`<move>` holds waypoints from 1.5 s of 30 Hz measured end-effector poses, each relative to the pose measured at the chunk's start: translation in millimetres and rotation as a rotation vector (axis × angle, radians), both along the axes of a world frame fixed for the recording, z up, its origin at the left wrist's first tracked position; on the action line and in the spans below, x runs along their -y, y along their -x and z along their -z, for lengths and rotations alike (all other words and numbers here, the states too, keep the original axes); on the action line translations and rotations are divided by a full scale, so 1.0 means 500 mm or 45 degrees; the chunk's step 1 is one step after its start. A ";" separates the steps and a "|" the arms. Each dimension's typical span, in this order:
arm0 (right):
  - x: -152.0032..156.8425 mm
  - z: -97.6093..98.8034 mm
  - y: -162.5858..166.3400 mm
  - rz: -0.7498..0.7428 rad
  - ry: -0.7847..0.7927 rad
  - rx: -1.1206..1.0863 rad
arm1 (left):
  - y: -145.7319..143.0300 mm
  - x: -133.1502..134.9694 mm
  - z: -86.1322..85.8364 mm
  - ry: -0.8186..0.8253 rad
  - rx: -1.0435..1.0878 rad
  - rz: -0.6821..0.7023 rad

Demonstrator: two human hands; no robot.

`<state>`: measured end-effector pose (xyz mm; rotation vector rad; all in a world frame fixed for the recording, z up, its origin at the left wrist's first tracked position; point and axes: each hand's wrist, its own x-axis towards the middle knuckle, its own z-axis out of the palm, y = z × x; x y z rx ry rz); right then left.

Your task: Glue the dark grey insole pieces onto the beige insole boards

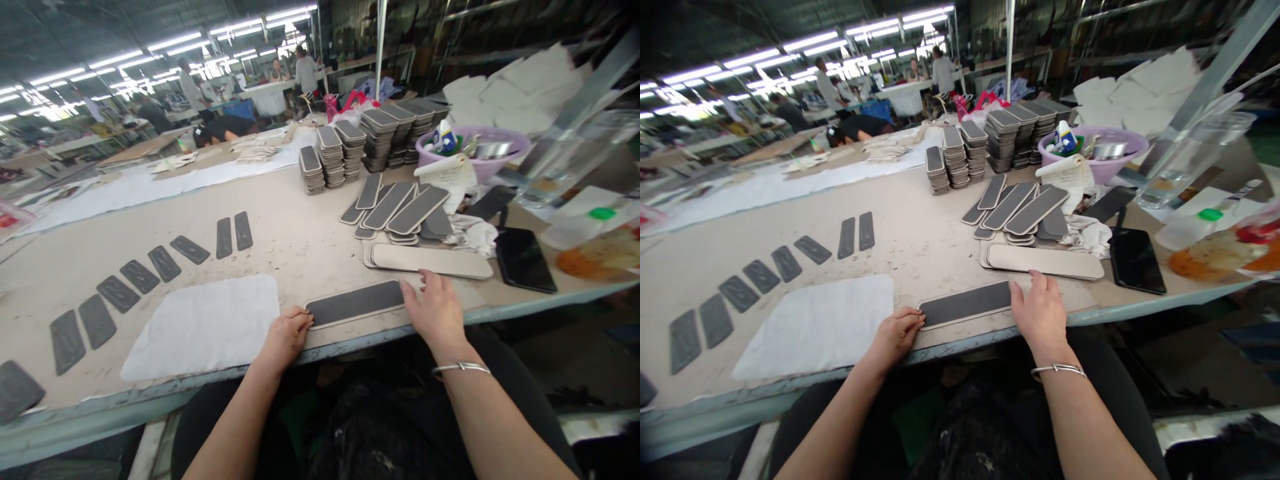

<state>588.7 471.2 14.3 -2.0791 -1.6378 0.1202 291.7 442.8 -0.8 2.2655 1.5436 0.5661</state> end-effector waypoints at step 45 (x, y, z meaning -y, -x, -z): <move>0.012 0.068 0.047 -0.310 0.370 0.244 | -0.055 -0.004 -0.008 0.155 -0.484 0.156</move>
